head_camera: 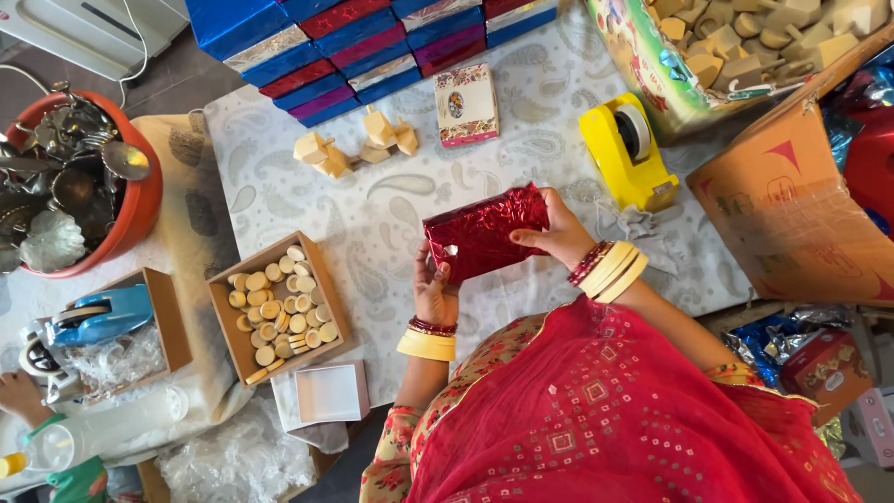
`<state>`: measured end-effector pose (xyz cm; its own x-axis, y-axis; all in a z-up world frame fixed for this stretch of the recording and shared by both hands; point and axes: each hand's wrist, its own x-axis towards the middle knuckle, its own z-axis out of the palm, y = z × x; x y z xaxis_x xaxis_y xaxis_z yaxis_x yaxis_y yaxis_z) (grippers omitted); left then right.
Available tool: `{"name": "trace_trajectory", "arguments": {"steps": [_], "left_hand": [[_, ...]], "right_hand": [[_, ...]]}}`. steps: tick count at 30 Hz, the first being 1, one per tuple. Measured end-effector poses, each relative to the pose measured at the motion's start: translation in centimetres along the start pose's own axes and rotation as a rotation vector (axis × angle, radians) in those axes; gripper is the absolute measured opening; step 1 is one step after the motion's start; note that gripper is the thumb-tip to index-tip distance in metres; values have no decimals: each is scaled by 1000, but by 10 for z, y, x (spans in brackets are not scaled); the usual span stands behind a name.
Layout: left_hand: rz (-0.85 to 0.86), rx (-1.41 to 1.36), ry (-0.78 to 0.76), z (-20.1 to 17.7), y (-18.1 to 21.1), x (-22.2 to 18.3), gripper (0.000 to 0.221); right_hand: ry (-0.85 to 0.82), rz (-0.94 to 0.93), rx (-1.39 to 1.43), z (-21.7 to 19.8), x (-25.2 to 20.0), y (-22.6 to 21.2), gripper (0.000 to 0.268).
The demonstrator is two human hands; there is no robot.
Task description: The recorder is wrapping small items in foil and placing them into decorative boxes.
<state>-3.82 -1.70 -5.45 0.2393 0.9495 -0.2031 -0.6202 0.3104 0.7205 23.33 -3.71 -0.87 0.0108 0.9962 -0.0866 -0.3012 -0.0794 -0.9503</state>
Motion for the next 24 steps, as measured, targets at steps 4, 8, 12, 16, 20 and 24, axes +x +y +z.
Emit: {"name": "trace_trajectory", "arguments": {"steps": [4, 8, 12, 16, 20, 24], "left_hand": [[-71, -203, 14, 12, -11, 0, 50], [-134, -82, 51, 3, -23, -1, 50], [-130, 65, 60, -18, -40, 11, 52], [-147, 134, 97, -1, -32, 14, 49], [-142, 296, 152, 4, -27, 14, 48], [-46, 549, 118, 15, -3, 11, 51]], "right_hand": [[7, 85, -92, 0, 9, -2, 81], [-70, 143, -205, -8, 2, -13, 71], [-84, 90, -343, -16, 4, -10, 60], [-33, 202, -147, -24, 4, 12, 46], [-14, 155, -176, -26, 1, 27, 47], [-35, 151, -216, -22, 1, 28, 59]]}}
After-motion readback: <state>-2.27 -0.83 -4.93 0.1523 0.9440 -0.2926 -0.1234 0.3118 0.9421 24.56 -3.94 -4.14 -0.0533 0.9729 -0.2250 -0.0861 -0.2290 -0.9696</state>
